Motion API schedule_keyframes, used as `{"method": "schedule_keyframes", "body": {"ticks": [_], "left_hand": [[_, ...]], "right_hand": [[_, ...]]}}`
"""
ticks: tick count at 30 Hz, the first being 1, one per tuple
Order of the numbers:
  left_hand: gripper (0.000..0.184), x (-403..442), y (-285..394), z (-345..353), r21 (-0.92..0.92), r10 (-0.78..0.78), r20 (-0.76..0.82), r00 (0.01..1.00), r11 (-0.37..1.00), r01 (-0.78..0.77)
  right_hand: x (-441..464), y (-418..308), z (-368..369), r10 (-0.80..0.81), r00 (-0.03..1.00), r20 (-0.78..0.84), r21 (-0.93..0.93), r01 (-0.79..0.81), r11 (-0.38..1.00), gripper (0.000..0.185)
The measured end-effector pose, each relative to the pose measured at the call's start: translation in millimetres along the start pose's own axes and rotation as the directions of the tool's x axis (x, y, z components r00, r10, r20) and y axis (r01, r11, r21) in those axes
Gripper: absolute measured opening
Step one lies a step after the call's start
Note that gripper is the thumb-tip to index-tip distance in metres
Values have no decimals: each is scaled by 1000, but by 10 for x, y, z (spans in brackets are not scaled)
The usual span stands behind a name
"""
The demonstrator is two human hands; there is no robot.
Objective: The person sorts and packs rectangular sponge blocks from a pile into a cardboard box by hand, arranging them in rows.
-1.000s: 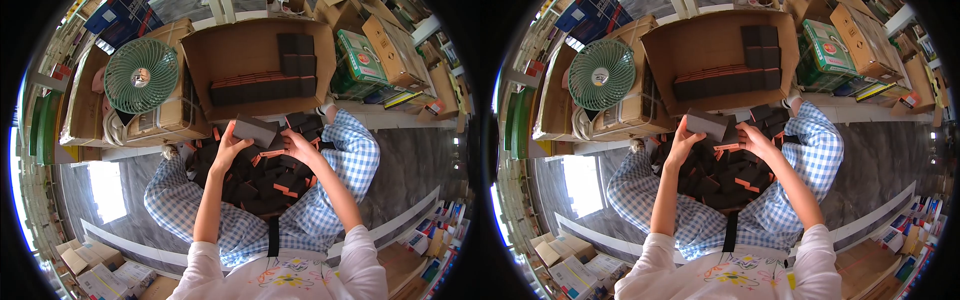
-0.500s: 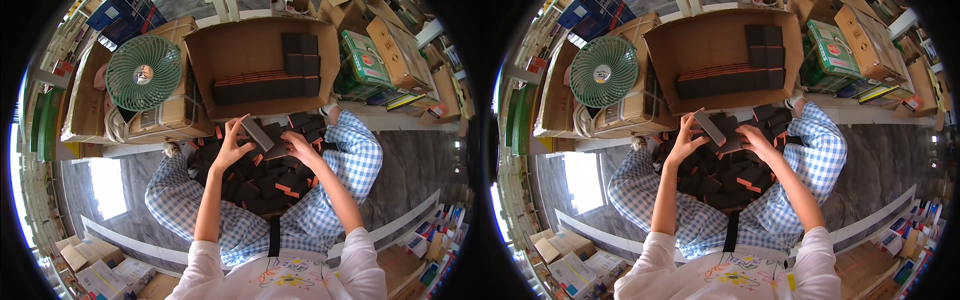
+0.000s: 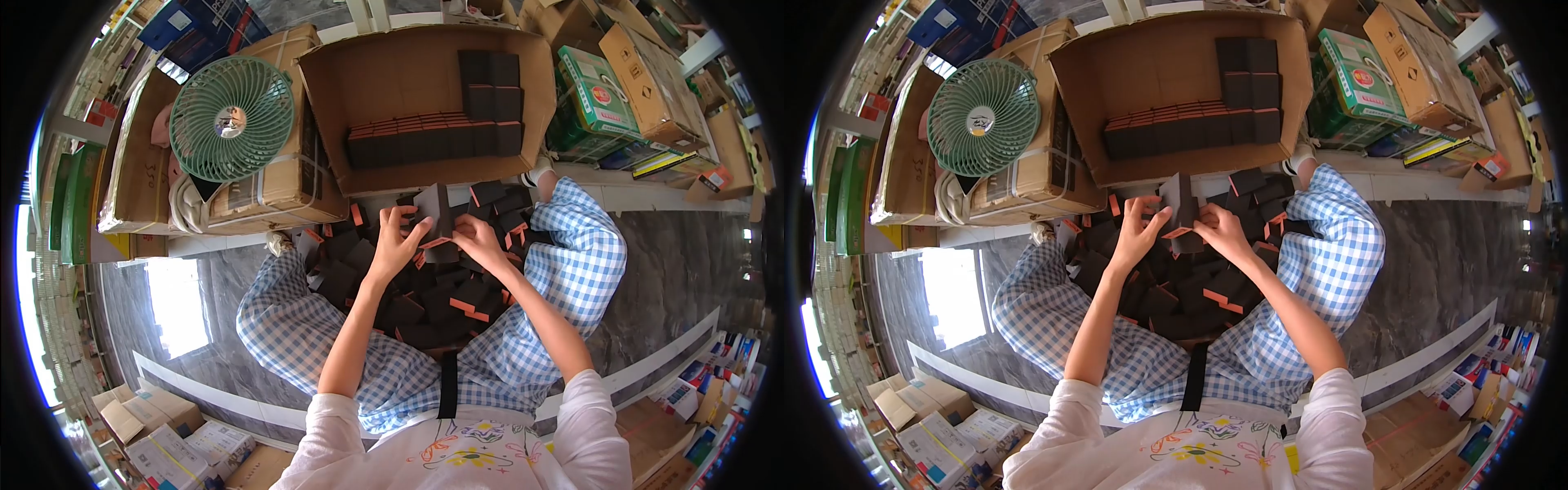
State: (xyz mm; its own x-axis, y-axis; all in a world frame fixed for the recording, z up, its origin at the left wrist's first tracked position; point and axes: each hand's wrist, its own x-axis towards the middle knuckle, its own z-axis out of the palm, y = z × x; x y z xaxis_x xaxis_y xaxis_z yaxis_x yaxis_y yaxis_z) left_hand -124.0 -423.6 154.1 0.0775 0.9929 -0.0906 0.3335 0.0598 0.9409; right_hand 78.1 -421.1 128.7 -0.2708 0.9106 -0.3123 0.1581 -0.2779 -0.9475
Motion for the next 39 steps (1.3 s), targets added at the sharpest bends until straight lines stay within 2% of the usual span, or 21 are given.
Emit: {"method": "schedule_keyframes", "body": {"ticks": [2,4,7,9,10,11,12,13,17,19,20,22,25,29,31,32,34,35,39], "left_hand": [[56,-23,52,36,61,-29,-17,999,998,30],[60,-40,49,90,95,-65,-46,997,993,69],[56,-31,-105,172,-9,-80,-129,988,997,80],[37,-1,-120,159,-215,-167,-101,981,966,143],[37,-3,-81,130,-216,-168,-101,981,966,143],[28,-12,-41,83,-493,-222,1,975,848,193],[19,-15,10,34,-718,-242,113,964,650,247],[9,-9,-71,15,-816,-148,194,970,524,244],[10,30,-151,-16,-772,-150,205,967,583,254],[16,43,-162,-45,-463,-201,135,970,853,241],[16,38,-163,-29,-463,-201,134,970,853,241],[15,24,-56,-4,-525,-162,-69,984,845,102],[14,47,-9,-32,-490,-166,-134,977,868,80],[14,51,-13,-65,-484,-238,-136,962,863,145],[14,49,-14,-110,-505,-267,-110,957,844,177],[14,51,-13,-136,-506,-267,-109,957,844,178],[15,59,10,-180,-631,-362,-19,932,727,269],[16,71,-43,-167,-711,-347,18,938,655,256],[20,55,-70,-115,-712,-320,53,946,652,261]], "right_hand": [[-39,-58,40,-89,995,-51,-101,83,991,23],[-31,-37,61,-120,991,-62,-123,112,986,25],[-24,-30,84,-132,989,-60,-112,124,986,25],[-5,-7,74,-23,999,-36,-38,21,999,25],[9,3,59,-22,999,-36,-39,21,999,25],[29,10,37,12,999,-40,56,-10,998,25],[53,24,13,46,998,-40,150,-40,988,24],[84,38,-3,35,999,-32,194,-28,981,24],[57,-31,-25,53,998,-36,277,-41,960,25],[51,-12,-25,79,991,-107,269,-48,962,27],[51,-5,-32,79,991,-107,268,-48,962,27],[52,5,-52,89,992,-85,218,-69,973,28],[65,5,-49,87,993,-79,213,-69,975,28],[52,-47,-62,74,996,-54,171,-64,983,29],[51,-64,-64,135,990,-45,296,-115,948,29],[58,-57,-74,135,990,-45,296,-116,948,29],[81,-35,-109,183,983,0,425,-166,890,29],[95,-23,-124,190,982,15,430,-178,885,29],[90,-47,-136,129,989,66,455,-145,879,30]]}}
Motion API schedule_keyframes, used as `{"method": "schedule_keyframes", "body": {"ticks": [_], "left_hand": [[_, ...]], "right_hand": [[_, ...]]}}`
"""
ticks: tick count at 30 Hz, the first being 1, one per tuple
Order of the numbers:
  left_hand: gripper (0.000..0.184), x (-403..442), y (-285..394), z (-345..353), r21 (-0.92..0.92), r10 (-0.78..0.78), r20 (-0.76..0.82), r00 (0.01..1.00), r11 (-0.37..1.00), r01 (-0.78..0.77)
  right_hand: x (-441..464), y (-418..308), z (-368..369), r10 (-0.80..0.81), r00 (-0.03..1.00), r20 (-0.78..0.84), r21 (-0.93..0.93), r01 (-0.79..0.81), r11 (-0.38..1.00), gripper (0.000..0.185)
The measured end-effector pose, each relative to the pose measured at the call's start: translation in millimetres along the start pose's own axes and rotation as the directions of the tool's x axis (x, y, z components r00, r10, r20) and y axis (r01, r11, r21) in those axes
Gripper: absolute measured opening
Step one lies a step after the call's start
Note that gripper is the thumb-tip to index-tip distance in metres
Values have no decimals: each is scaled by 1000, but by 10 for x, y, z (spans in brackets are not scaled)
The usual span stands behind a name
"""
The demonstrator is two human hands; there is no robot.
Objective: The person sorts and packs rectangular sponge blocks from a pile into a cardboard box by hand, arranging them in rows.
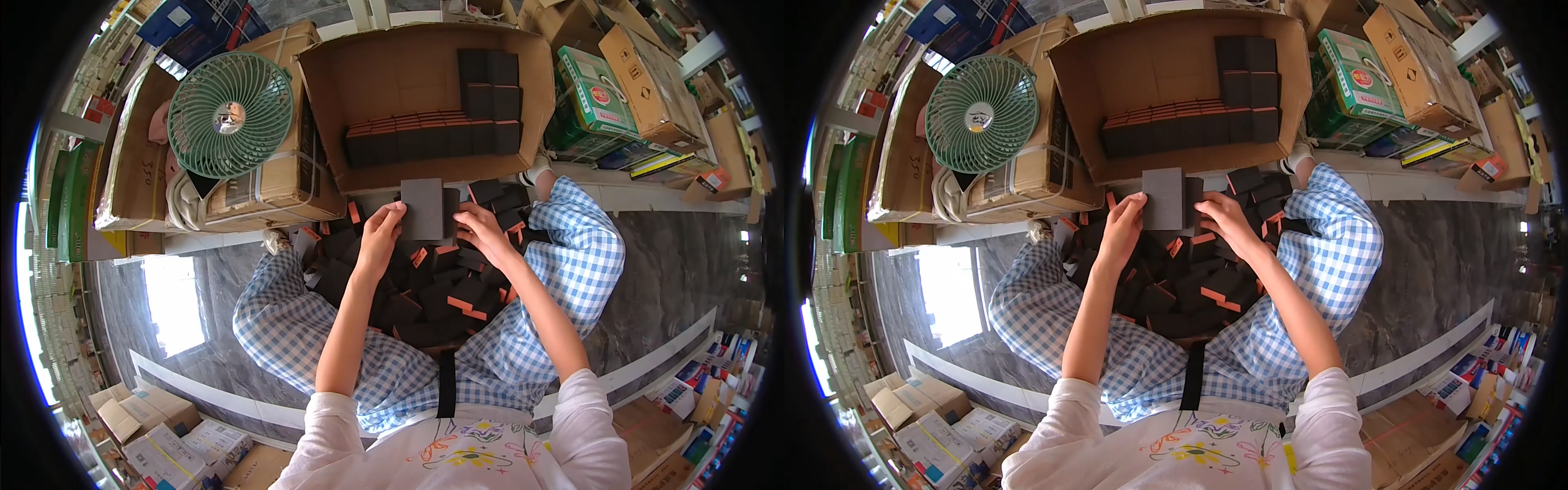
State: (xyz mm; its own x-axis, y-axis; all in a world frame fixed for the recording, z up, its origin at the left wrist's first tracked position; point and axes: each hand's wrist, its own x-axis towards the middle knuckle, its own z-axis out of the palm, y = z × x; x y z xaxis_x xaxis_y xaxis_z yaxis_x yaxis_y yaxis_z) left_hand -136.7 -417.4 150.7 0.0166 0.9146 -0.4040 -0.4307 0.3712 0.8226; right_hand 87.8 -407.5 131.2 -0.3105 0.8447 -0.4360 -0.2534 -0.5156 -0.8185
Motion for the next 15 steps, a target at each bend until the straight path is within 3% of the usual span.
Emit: {"method": "schedule_keyframes", "body": {"ticks": [5,15], "left_hand": [[29,4,-21,-20,9,-39,73,997,999,38],[33,-34,21,-12,130,2,91,996,991,-14]], "right_hand": [[-45,-63,55,-65,992,112,59,58,997,32],[-22,-9,14,-68,991,111,86,58,995,32]]}}
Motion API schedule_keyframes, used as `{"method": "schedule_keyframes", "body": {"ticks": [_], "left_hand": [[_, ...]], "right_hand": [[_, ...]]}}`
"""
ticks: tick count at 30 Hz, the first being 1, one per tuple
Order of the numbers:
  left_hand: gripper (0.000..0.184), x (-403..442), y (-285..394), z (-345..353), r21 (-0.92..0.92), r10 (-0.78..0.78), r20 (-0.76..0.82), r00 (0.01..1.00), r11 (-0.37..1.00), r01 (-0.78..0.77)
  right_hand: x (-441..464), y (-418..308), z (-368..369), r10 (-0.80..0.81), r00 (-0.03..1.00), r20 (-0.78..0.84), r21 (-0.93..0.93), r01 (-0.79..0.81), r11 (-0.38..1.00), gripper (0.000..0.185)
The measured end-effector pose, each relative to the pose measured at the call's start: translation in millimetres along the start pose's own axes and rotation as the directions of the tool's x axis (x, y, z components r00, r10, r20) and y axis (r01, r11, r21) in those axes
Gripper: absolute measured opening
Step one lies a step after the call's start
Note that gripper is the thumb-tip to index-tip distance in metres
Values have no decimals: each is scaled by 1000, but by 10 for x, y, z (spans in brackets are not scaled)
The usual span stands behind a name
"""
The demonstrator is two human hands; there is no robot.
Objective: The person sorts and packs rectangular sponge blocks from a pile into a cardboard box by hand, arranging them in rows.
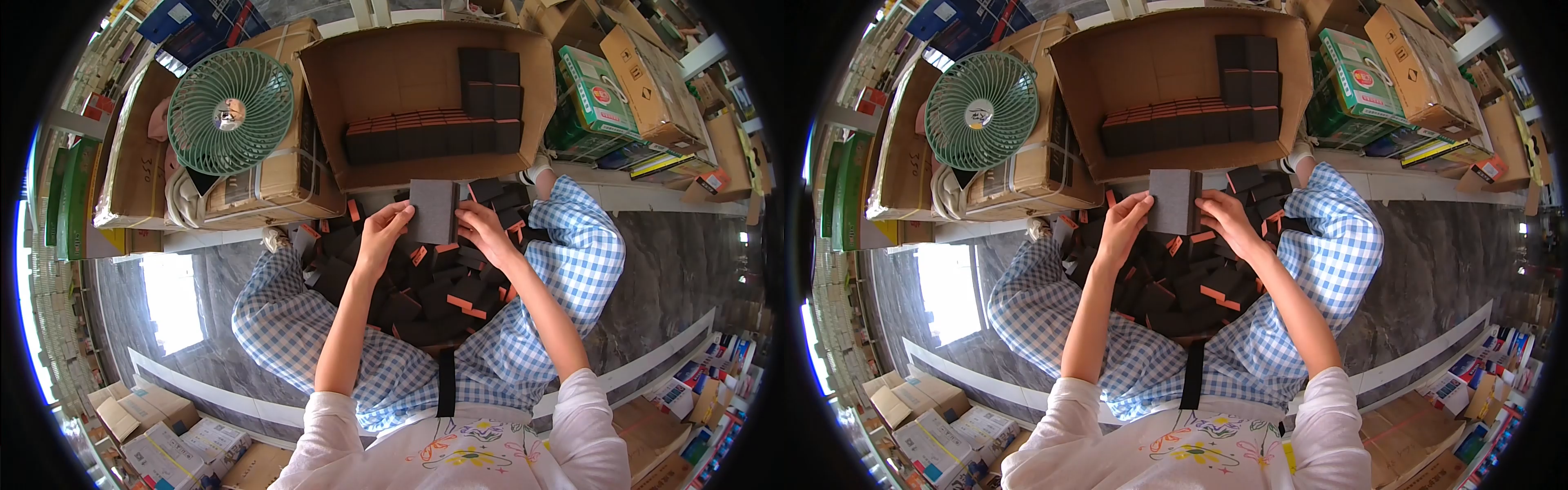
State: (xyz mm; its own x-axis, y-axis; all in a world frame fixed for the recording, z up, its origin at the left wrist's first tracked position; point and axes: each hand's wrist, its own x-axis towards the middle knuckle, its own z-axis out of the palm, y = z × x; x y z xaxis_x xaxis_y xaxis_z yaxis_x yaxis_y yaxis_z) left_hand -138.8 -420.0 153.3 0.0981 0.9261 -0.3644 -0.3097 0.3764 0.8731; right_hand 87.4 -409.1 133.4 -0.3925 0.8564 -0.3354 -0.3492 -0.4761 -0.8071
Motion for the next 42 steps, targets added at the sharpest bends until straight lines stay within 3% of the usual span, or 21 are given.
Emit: {"method": "schedule_keyframes", "body": {"ticks": [6,12,18,21,23,27,29,30,32,34,36,37,38,42], "left_hand": [[34,-26,15,64,49,29,-48,998,998,-27],[31,-46,70,62,102,31,-17,999,994,-29],[27,-9,17,25,73,74,64,995,994,-78],[29,-42,68,58,-43,5,89,996,999,-1],[28,-19,20,32,-213,-42,185,982,974,82],[26,7,9,87,-214,18,127,992,977,9],[27,-8,46,140,-24,158,33,987,987,-157],[27,6,15,140,-20,168,32,985,986,-167],[28,36,-67,111,-2,225,5,974,974,-225],[26,-20,19,148,31,207,7,978,978,-207],[26,-1,21,136,28,224,41,974,974,-225],[28,27,2,149,4,232,45,972,973,-232],[29,76,0,164,-17,245,51,968,970,-244],[34,295,164,265,38,233,48,971,971,-235]], "right_hand": [[13,46,-3,-50,999,-21,40,51,998,30],[5,-13,28,-28,999,31,-8,28,1000,29],[6,-21,32,-42,998,45,84,38,996,30],[-11,-61,55,-30,998,49,95,25,995,30],[2,-40,31,-14,998,61,141,5,990,30],[8,-36,28,-19,998,67,147,9,989,31],[-22,-107,102,-26,1000,-5,96,27,995,34],[-36,-136,131,-34,999,4,95,33,995,34],[-55,-184,189,-72,993,-95,-203,51,978,41],[-69,-311,235,-95,994,-58,-212,81,974,42],[-79,-515,243,-105,994,-15,-353,93,931,39],[8,-463,139,-154,988,17,-266,153,952,34],[99,-437,42,-181,983,42,-343,184,921,32],[229,-831,34,-145,988,52,-443,153,883,33]]}}
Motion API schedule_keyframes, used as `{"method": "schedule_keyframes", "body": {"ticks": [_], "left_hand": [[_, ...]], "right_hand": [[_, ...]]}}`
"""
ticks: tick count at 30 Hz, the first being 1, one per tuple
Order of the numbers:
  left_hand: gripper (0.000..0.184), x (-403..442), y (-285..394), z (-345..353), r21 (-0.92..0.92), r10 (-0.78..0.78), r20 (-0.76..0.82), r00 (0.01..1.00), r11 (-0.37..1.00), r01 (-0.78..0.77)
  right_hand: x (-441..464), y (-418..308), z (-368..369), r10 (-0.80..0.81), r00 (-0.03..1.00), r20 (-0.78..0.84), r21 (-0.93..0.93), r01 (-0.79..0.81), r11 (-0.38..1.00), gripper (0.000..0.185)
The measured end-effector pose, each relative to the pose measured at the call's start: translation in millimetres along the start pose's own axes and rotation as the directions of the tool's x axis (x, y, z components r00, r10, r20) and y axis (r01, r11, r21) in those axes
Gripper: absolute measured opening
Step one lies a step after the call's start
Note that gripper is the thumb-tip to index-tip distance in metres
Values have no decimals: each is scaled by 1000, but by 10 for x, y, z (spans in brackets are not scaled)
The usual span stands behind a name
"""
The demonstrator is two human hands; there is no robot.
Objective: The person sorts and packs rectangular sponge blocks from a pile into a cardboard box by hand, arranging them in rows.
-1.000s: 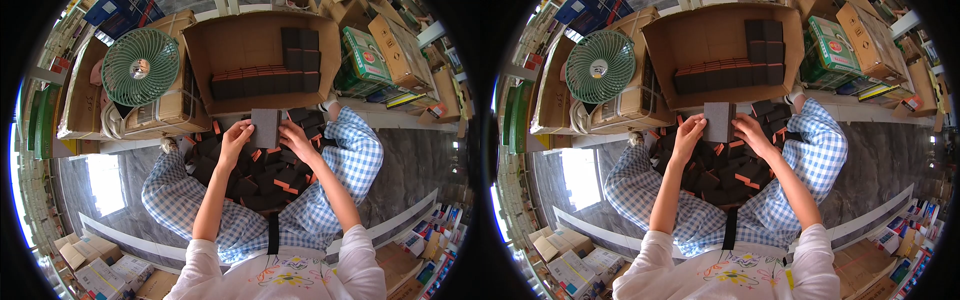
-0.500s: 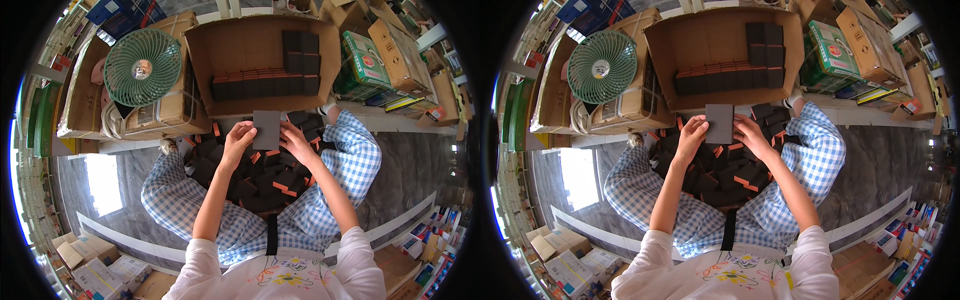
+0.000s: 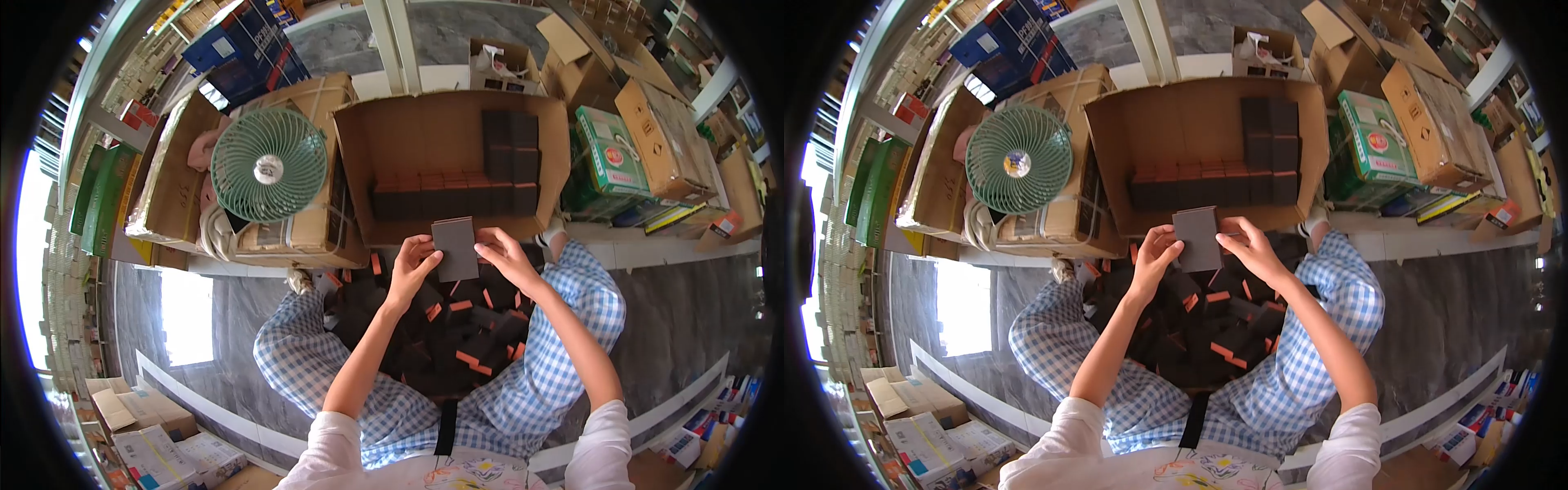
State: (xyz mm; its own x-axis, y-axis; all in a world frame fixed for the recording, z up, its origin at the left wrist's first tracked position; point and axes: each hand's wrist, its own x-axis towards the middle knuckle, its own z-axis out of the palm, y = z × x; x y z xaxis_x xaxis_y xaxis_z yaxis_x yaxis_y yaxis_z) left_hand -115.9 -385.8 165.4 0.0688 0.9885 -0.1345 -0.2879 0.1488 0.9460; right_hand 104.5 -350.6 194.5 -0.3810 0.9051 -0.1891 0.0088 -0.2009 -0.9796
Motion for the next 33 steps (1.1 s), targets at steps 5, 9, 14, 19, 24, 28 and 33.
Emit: {"method": "schedule_keyframes", "body": {"ticks": [5,9,14,19,24,28,33], "left_hand": [[36,469,160,184,69,58,38,998,996,-60],[36,915,135,264,213,118,80,990,968,-133],[36,1429,65,379,259,12,93,996,965,-36],[39,1811,-128,488,285,23,148,989,956,-65],[41,2217,-378,569,297,19,90,996,954,-45],[53,2757,-531,611,345,120,24,992,931,-121],[56,3270,-579,769,234,152,-30,988,962,-141]], "right_hand": [[378,-330,-366,50,998,31,-74,-47,996,40],[729,-285,-643,-6,1000,-4,-101,5,995,41],[1050,-91,-918,18,993,-112,19,-16,1000,42],[1270,187,-1201,70,985,-157,124,-50,991,44],[1544,490,-1405,143,976,-162,244,-101,965,45],[1844,498,-1467,82,950,-302,335,25,942,44],[2258,549,-1655,-196,803,-562,-143,140,980,26]]}}
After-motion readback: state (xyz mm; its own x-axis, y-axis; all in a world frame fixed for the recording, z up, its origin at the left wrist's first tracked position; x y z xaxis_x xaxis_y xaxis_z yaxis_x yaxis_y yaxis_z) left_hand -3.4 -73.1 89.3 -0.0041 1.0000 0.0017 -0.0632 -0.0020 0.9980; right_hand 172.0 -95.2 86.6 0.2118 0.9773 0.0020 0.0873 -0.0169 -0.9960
